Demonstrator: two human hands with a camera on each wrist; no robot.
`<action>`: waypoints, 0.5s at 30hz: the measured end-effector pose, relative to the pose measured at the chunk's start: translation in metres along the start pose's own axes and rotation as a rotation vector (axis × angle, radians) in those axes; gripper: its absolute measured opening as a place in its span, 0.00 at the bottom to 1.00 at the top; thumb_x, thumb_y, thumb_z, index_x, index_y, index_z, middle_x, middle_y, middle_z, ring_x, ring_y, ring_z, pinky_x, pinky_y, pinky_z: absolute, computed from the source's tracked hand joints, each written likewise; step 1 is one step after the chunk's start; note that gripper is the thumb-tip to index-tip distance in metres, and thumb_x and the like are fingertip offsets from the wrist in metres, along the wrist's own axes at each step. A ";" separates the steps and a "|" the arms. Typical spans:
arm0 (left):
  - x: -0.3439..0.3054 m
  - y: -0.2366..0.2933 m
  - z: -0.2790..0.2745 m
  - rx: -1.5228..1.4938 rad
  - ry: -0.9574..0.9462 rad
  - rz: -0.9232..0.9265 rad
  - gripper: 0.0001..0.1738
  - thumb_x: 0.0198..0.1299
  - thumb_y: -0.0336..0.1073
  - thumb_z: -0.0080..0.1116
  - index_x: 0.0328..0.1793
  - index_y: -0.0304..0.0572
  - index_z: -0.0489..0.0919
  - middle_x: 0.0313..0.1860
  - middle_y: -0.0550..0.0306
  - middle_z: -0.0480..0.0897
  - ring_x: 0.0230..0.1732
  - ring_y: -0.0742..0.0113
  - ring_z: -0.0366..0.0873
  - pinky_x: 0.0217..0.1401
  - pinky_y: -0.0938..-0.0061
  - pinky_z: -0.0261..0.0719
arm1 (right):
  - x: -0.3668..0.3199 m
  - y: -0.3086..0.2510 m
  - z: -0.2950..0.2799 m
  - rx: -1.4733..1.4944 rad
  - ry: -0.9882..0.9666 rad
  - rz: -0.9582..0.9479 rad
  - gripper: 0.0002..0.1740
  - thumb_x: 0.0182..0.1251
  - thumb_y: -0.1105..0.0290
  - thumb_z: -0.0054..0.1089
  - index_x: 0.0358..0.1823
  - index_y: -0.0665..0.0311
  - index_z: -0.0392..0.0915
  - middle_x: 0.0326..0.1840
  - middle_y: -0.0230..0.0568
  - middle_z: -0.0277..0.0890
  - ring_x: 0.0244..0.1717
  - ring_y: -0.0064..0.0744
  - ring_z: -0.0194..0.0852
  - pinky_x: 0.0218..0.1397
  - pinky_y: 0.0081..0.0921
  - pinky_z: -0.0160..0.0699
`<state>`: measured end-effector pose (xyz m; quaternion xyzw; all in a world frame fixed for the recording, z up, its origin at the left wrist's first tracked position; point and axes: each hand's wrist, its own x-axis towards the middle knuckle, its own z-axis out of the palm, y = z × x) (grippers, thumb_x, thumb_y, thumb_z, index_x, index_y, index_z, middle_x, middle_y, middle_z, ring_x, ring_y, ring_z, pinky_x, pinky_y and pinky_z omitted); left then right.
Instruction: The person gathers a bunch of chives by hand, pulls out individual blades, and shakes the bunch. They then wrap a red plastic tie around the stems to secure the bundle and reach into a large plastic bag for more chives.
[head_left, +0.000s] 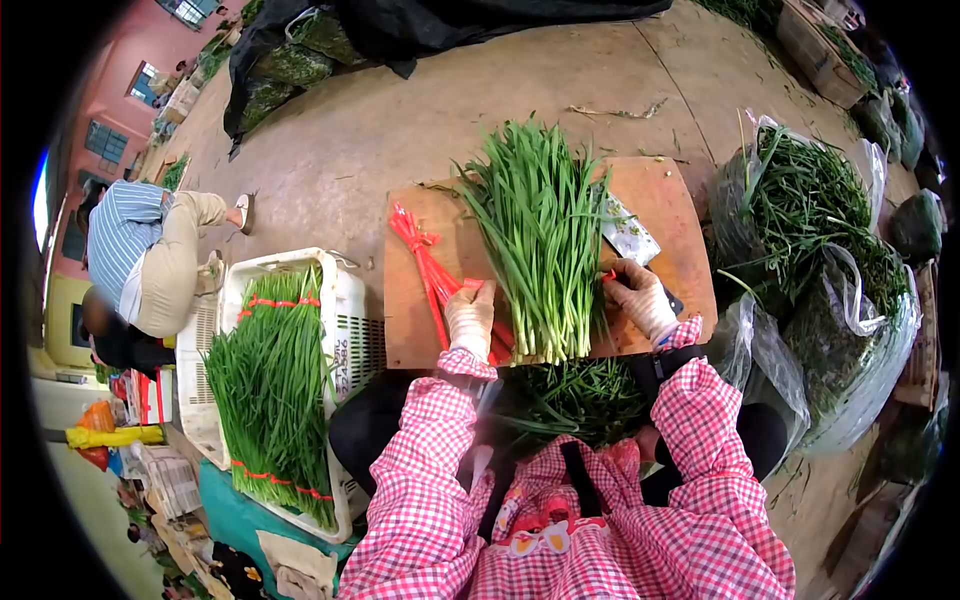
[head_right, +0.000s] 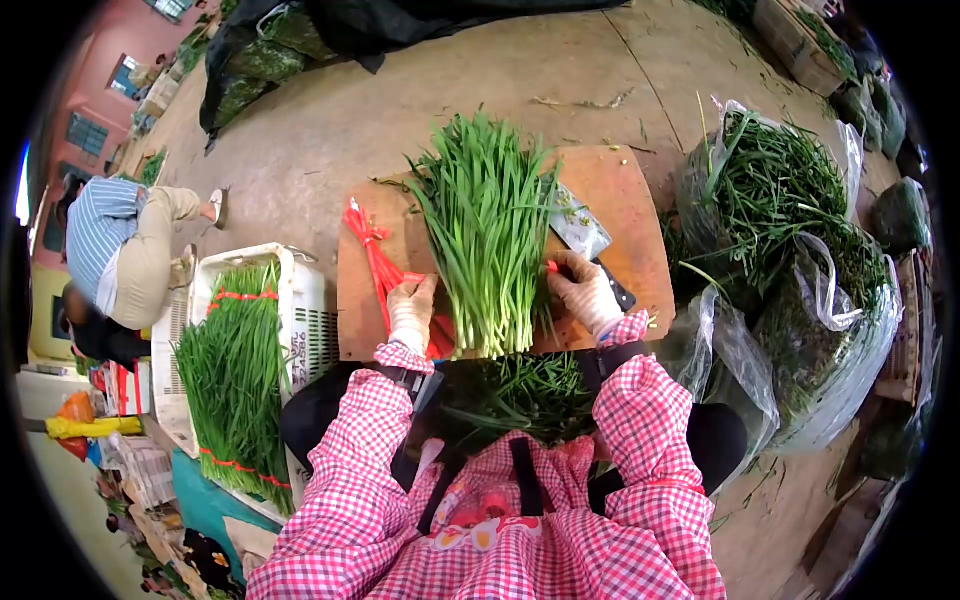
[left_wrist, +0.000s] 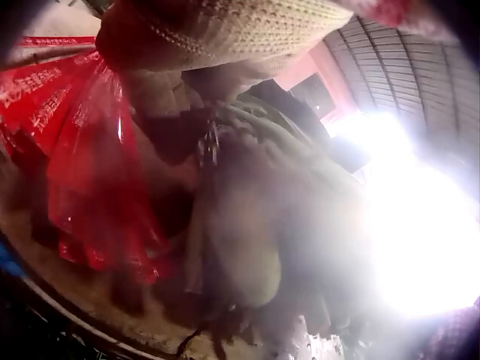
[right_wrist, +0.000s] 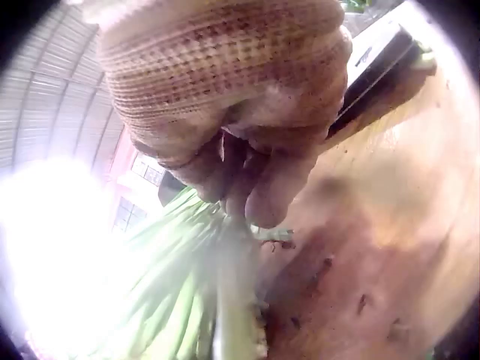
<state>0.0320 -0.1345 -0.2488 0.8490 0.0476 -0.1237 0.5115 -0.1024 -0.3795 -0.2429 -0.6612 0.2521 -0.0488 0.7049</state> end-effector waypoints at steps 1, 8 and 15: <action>-0.001 0.001 -0.001 -0.010 -0.001 0.009 0.16 0.61 0.42 0.63 0.33 0.32 0.84 0.22 0.69 0.75 0.23 0.77 0.64 0.28 0.73 0.65 | -0.003 -0.003 -0.002 -0.051 -0.037 -0.014 0.15 0.69 0.77 0.59 0.56 0.67 0.76 0.33 0.29 0.73 0.30 0.19 0.69 0.35 0.19 0.73; -0.011 -0.017 -0.001 -0.176 -0.001 0.025 0.15 0.61 0.41 0.62 0.38 0.32 0.85 0.24 0.62 0.82 0.28 0.75 0.74 0.37 0.74 0.75 | -0.003 -0.008 -0.017 -0.042 -0.184 0.068 0.08 0.67 0.79 0.60 0.47 0.68 0.77 0.32 0.29 0.77 0.31 0.19 0.72 0.34 0.21 0.75; -0.021 0.032 -0.009 0.287 -0.093 0.337 0.15 0.60 0.45 0.60 0.39 0.42 0.86 0.32 0.43 0.84 0.35 0.50 0.83 0.42 0.63 0.78 | 0.002 -0.074 0.012 -0.559 -0.386 -0.066 0.13 0.65 0.68 0.64 0.49 0.64 0.80 0.31 0.40 0.81 0.31 0.25 0.77 0.38 0.26 0.77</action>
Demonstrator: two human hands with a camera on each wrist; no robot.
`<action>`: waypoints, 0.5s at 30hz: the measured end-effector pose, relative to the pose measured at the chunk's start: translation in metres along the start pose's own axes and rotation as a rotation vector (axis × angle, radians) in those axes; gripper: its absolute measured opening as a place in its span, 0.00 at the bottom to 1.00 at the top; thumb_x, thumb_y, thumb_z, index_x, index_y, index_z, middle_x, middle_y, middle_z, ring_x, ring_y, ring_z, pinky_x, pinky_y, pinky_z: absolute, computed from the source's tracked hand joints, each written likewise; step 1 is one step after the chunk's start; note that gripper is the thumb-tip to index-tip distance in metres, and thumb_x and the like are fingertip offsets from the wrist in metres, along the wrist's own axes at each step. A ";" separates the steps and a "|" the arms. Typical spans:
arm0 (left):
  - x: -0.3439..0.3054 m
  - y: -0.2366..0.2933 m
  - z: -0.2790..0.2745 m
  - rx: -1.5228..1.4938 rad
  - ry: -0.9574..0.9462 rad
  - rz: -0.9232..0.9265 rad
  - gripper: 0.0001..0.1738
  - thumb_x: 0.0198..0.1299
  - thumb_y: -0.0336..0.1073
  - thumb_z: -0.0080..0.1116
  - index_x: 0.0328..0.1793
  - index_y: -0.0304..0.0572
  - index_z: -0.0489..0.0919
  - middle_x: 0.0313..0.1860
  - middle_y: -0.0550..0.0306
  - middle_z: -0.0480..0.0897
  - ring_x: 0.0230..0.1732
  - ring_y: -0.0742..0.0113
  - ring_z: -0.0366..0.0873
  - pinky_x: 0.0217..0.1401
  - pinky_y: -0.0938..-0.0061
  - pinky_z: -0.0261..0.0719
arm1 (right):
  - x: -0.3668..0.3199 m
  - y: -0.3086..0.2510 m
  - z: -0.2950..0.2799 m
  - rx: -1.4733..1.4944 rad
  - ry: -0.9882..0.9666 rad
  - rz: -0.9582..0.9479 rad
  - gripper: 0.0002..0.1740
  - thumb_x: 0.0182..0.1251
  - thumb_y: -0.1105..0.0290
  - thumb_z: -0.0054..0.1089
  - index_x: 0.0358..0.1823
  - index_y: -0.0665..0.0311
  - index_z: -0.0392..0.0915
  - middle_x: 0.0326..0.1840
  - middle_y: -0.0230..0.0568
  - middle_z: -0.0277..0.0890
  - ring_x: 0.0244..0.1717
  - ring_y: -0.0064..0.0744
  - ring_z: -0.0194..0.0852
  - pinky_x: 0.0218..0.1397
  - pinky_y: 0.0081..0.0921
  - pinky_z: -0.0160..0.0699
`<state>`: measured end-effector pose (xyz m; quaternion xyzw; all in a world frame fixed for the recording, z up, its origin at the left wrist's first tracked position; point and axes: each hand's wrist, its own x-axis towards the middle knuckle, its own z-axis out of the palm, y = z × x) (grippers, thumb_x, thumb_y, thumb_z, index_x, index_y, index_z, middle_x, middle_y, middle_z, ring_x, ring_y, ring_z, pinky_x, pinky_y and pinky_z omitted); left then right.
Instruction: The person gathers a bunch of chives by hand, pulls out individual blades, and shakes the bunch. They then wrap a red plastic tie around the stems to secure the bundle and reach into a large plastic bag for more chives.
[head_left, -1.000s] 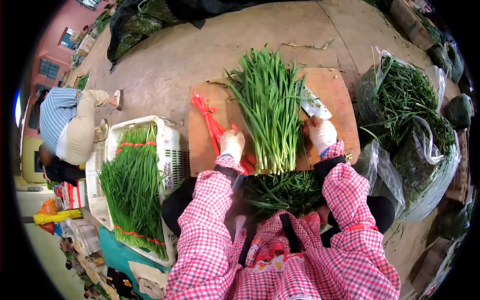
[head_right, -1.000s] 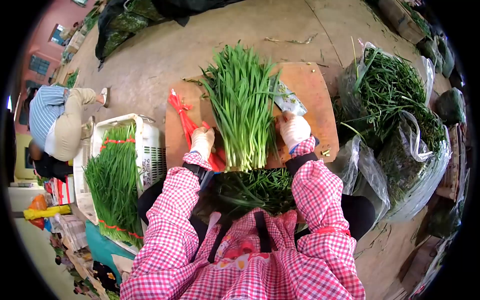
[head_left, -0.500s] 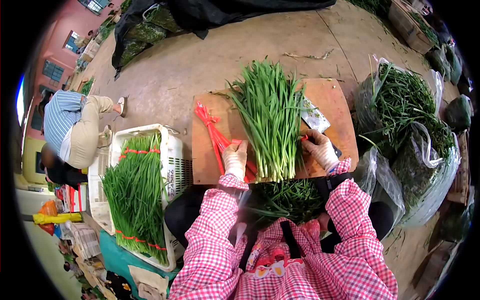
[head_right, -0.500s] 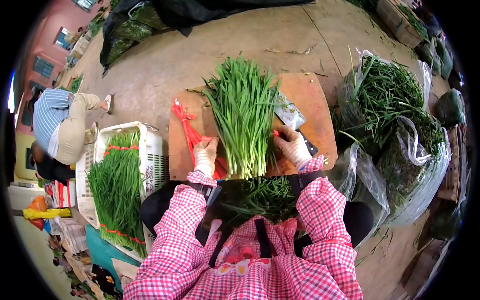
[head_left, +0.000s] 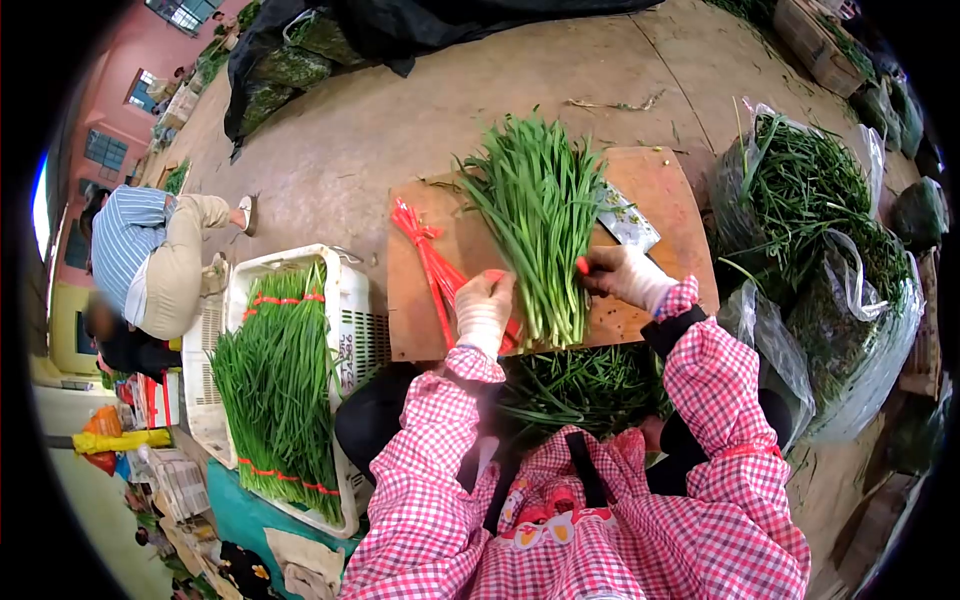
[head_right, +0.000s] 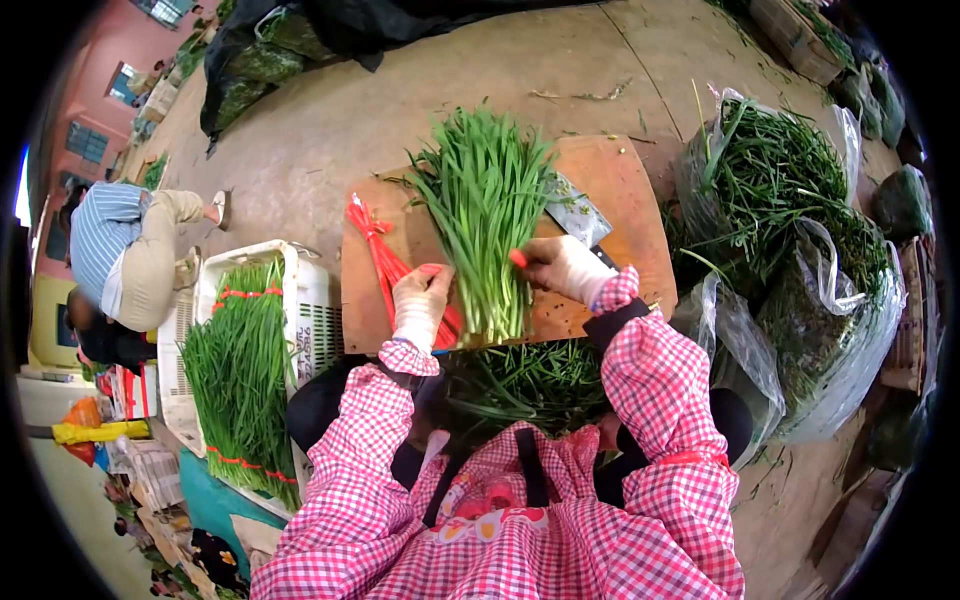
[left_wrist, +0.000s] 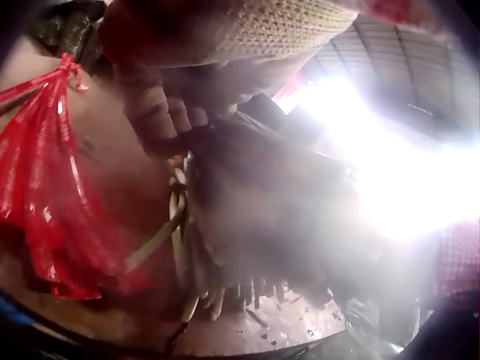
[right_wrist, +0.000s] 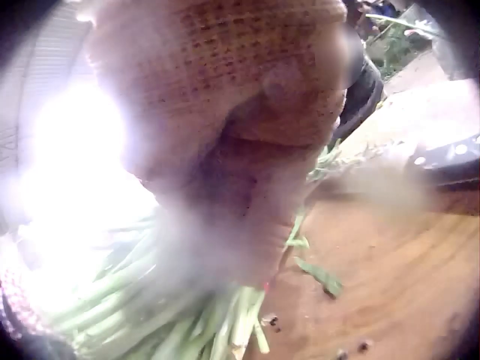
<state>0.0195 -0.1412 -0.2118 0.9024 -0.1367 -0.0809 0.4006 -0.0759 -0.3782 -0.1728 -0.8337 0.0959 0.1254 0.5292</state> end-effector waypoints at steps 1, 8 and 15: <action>0.004 0.009 0.000 0.071 0.005 0.078 0.14 0.60 0.44 0.60 0.37 0.42 0.85 0.30 0.44 0.84 0.34 0.50 0.83 0.40 0.63 0.78 | 0.001 -0.014 -0.001 -0.098 -0.004 -0.062 0.13 0.64 0.68 0.63 0.49 0.61 0.81 0.33 0.44 0.83 0.33 0.34 0.81 0.40 0.30 0.78; 0.023 0.034 -0.004 0.313 -0.193 0.022 0.19 0.60 0.48 0.55 0.42 0.39 0.84 0.39 0.36 0.83 0.46 0.41 0.81 0.52 0.54 0.76 | 0.027 0.000 0.015 -0.266 0.011 -0.273 0.12 0.56 0.70 0.61 0.43 0.59 0.83 0.34 0.49 0.82 0.37 0.50 0.81 0.43 0.38 0.79; 0.031 -0.031 -0.001 -0.388 -0.143 -0.288 0.12 0.61 0.40 0.59 0.34 0.39 0.84 0.28 0.54 0.85 0.26 0.66 0.81 0.27 0.68 0.75 | 0.011 0.005 0.002 -0.300 0.129 -0.267 0.14 0.59 0.67 0.61 0.46 0.60 0.81 0.36 0.47 0.82 0.38 0.46 0.82 0.44 0.38 0.79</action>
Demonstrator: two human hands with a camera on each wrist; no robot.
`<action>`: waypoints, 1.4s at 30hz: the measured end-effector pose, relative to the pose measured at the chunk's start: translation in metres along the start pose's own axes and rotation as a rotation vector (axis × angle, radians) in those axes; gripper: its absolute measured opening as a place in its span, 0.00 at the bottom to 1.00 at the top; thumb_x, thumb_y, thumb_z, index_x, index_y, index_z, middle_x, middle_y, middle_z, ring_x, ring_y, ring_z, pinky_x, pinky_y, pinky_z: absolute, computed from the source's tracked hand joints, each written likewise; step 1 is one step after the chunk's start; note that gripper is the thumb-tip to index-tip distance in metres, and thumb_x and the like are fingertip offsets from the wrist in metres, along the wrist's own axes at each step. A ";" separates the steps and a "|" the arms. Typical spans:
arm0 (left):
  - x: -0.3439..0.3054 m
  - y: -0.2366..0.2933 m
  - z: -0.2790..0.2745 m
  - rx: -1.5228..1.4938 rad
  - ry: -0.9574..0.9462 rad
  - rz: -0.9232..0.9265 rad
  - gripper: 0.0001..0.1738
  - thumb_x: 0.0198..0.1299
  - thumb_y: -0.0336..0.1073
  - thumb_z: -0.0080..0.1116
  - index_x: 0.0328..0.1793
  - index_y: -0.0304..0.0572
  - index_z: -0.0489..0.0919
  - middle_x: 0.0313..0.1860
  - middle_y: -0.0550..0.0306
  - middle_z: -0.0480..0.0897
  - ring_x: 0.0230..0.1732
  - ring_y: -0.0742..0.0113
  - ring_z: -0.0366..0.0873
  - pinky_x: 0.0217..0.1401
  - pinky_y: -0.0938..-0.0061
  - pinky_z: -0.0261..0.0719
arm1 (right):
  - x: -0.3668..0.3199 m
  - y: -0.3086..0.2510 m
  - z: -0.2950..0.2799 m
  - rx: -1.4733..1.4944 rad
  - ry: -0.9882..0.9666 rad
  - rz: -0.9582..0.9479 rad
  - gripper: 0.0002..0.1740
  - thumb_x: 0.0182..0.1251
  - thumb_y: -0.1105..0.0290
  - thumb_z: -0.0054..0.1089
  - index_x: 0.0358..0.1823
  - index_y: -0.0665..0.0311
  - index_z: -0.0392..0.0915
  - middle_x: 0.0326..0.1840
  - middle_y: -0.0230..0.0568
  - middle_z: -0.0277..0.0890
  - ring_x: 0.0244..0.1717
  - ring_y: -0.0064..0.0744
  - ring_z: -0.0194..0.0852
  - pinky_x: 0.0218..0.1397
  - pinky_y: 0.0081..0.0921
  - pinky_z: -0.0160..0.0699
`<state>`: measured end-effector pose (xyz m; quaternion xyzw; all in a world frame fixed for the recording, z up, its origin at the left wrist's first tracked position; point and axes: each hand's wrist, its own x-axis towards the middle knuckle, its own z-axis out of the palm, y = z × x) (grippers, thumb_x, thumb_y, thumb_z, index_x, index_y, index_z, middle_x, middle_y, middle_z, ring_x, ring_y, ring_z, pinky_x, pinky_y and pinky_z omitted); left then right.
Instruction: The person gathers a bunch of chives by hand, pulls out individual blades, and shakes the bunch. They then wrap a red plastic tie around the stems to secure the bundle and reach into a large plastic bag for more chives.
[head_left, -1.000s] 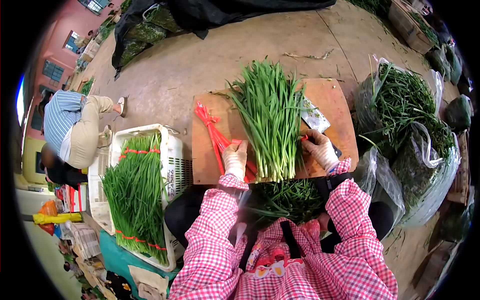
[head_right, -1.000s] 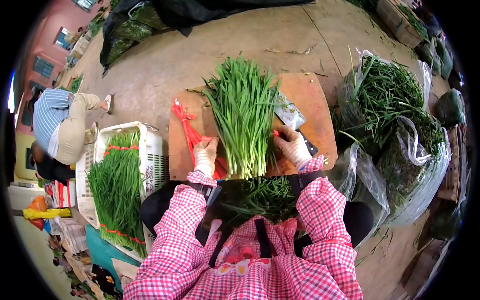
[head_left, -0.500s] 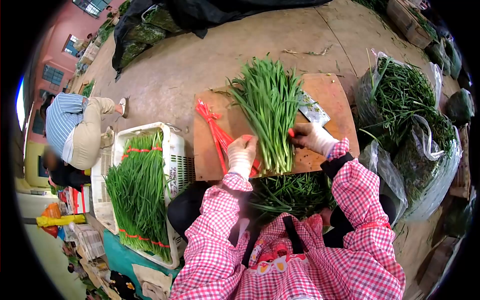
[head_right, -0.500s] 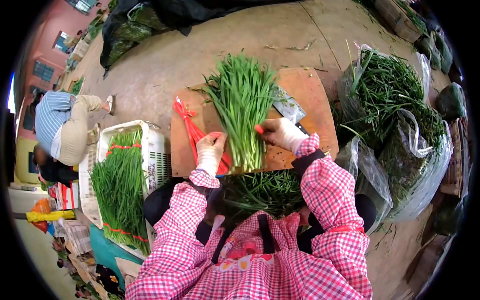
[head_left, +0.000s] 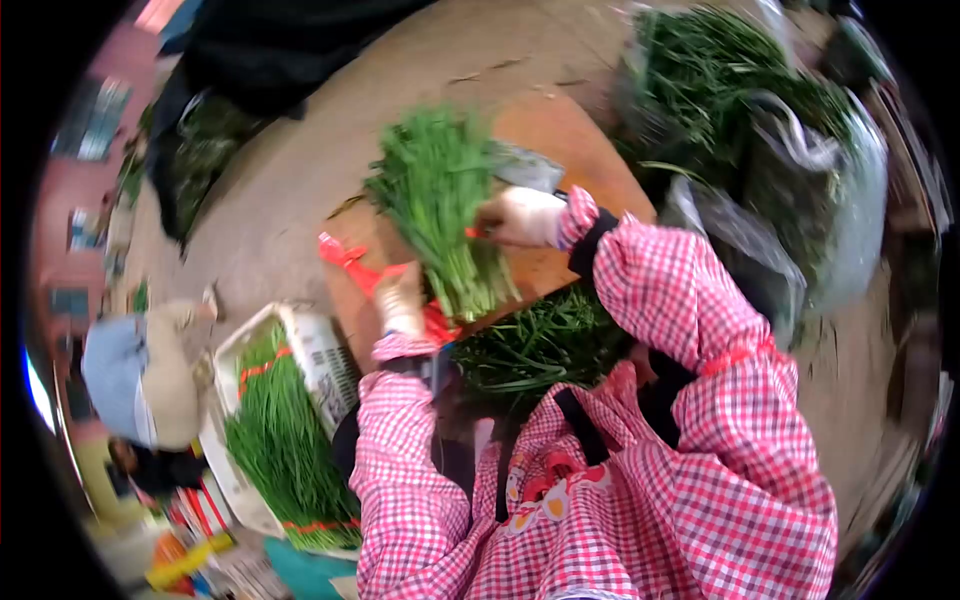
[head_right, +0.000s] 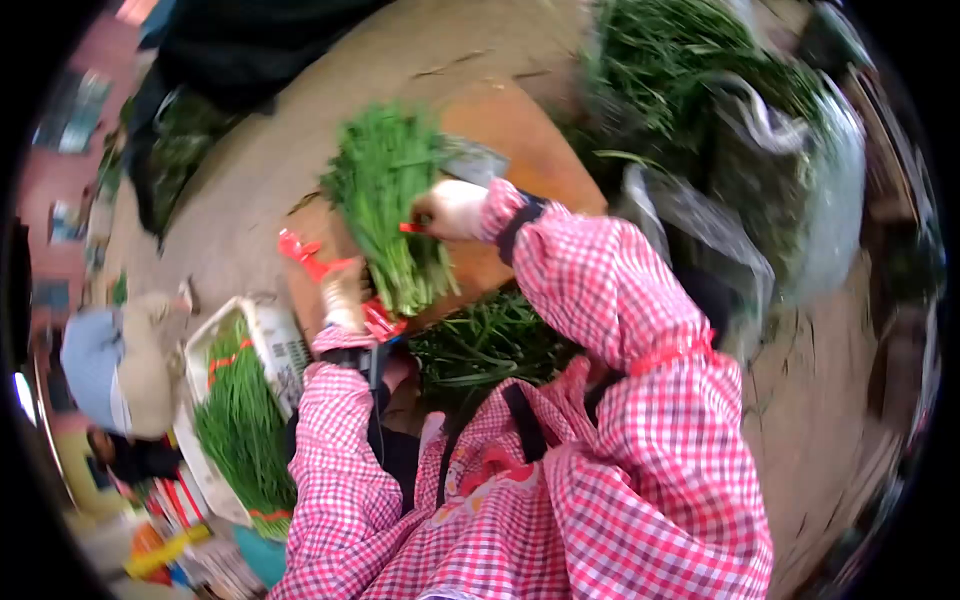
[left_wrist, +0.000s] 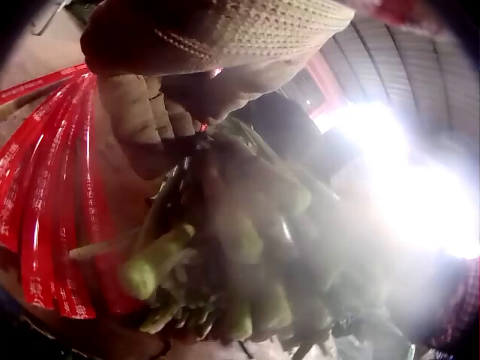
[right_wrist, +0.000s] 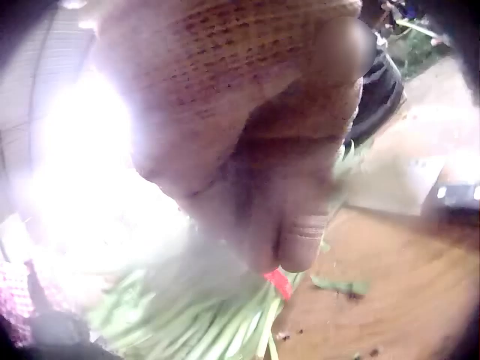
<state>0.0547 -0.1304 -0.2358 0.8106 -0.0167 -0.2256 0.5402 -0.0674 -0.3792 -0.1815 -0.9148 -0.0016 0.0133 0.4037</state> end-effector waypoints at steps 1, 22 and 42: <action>0.001 -0.004 -0.002 -0.190 -0.028 -0.108 0.09 0.64 0.38 0.58 0.38 0.42 0.82 0.31 0.56 0.85 0.25 0.65 0.80 0.25 0.72 0.75 | -0.012 0.000 -0.014 0.013 0.017 0.006 0.15 0.59 0.67 0.61 0.47 0.60 0.81 0.37 0.47 0.82 0.39 0.46 0.82 0.44 0.38 0.79; -0.208 0.182 0.204 -0.060 -0.681 0.554 0.19 0.66 0.30 0.54 0.62 0.32 0.77 0.57 0.50 0.80 0.60 0.62 0.75 0.65 0.70 0.72 | -0.390 0.081 0.064 0.669 1.159 1.042 0.38 0.60 0.59 0.68 0.69 0.69 0.66 0.68 0.55 0.70 0.67 0.43 0.70 0.66 0.32 0.71; -0.168 0.025 0.347 0.188 -0.574 -0.260 0.28 0.62 0.35 0.60 0.66 0.29 0.73 0.63 0.47 0.76 0.62 0.61 0.72 0.66 0.72 0.65 | -0.403 0.177 0.078 0.454 1.057 1.496 0.39 0.59 0.46 0.61 0.64 0.67 0.71 0.62 0.61 0.74 0.63 0.58 0.71 0.67 0.41 0.67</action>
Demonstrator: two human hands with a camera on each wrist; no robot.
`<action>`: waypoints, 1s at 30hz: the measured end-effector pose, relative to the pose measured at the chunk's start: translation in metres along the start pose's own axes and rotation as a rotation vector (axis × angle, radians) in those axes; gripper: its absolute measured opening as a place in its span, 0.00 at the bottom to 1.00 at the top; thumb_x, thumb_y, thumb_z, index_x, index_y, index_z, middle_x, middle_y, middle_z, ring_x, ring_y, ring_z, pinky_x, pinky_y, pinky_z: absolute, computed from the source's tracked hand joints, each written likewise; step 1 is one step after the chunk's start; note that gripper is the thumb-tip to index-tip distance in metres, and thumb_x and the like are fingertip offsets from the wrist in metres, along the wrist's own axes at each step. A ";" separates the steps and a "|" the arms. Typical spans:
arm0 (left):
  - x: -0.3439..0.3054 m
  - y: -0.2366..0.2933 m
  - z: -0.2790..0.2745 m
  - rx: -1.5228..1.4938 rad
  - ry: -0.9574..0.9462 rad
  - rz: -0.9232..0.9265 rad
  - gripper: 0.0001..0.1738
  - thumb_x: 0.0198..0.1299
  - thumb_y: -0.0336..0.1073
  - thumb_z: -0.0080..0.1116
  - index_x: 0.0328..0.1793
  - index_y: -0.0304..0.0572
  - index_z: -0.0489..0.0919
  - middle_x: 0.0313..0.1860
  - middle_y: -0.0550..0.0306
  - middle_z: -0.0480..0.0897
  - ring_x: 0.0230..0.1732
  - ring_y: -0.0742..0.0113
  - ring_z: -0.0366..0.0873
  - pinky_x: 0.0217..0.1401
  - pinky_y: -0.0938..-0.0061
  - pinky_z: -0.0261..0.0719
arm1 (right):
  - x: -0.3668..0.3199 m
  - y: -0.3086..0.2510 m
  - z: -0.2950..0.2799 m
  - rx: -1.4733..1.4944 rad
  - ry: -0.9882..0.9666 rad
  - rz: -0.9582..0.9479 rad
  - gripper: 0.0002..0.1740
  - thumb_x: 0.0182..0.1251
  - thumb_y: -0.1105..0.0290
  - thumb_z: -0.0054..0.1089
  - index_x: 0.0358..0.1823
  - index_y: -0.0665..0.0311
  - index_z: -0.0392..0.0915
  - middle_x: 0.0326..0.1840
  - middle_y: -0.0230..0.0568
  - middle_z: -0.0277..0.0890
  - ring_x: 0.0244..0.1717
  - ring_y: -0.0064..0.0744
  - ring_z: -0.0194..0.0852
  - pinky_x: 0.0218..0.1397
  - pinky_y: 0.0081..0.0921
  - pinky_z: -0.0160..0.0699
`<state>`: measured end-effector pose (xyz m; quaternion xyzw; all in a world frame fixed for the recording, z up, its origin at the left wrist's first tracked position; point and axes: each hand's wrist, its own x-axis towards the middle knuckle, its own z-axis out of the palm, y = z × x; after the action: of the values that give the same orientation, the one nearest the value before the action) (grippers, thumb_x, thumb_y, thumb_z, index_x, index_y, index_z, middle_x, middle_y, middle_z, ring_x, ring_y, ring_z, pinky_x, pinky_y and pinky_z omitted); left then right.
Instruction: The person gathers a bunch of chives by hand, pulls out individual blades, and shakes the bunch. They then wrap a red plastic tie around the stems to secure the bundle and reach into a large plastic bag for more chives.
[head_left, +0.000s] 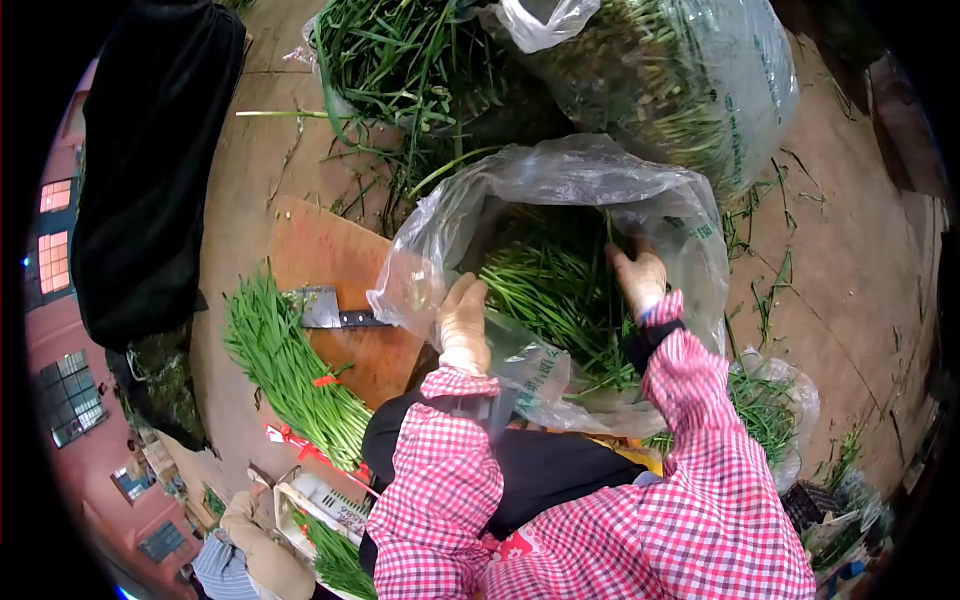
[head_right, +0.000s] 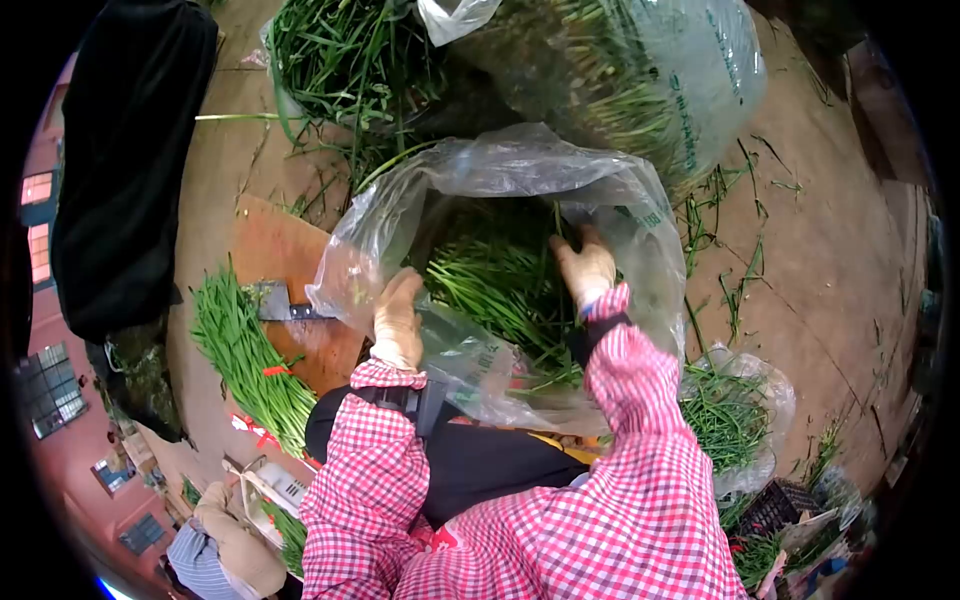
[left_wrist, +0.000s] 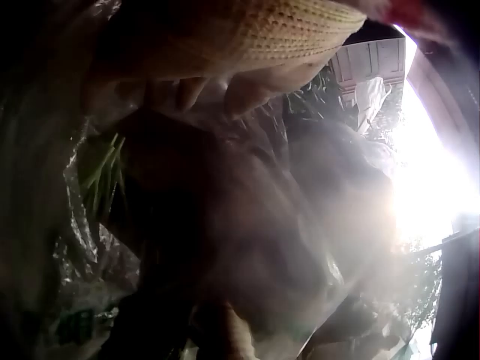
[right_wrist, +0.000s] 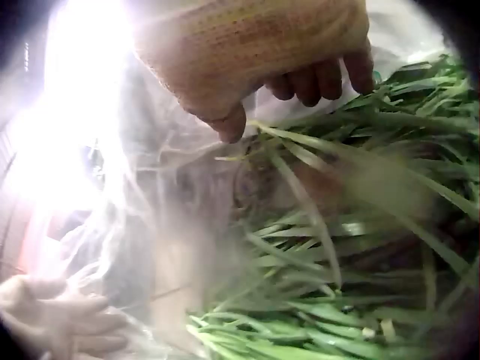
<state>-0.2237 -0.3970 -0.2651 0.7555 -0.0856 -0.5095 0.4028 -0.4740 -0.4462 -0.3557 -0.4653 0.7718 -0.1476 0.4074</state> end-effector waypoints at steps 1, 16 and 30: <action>-0.002 0.001 0.003 -0.023 -0.011 0.005 0.28 0.62 0.35 0.60 0.67 0.30 0.73 0.63 0.47 0.76 0.62 0.61 0.72 0.67 0.72 0.65 | 0.012 -0.001 0.008 -0.173 -0.002 0.105 0.43 0.58 0.43 0.61 0.68 0.66 0.67 0.62 0.62 0.73 0.65 0.59 0.69 0.68 0.44 0.65; -0.013 0.023 0.005 -0.185 -0.011 -0.013 0.26 0.62 0.37 0.60 0.65 0.34 0.75 0.62 0.51 0.76 0.63 0.63 0.69 0.69 0.70 0.62 | -0.052 -0.049 0.129 -0.622 -0.272 -0.725 0.53 0.49 0.50 0.71 0.76 0.50 0.52 0.79 0.46 0.47 0.80 0.48 0.39 0.78 0.64 0.32; 0.001 0.016 0.008 -0.208 -0.032 -0.037 0.24 0.63 0.36 0.58 0.64 0.35 0.77 0.60 0.52 0.79 0.60 0.63 0.72 0.68 0.71 0.64 | 0.005 -0.057 0.080 -0.604 -0.419 -0.483 0.64 0.45 0.44 0.72 0.80 0.53 0.43 0.82 0.53 0.40 0.81 0.53 0.39 0.79 0.56 0.43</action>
<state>-0.2256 -0.4120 -0.2561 0.7028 -0.0248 -0.5351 0.4681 -0.3795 -0.4688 -0.3736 -0.7506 0.5501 0.0909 0.3546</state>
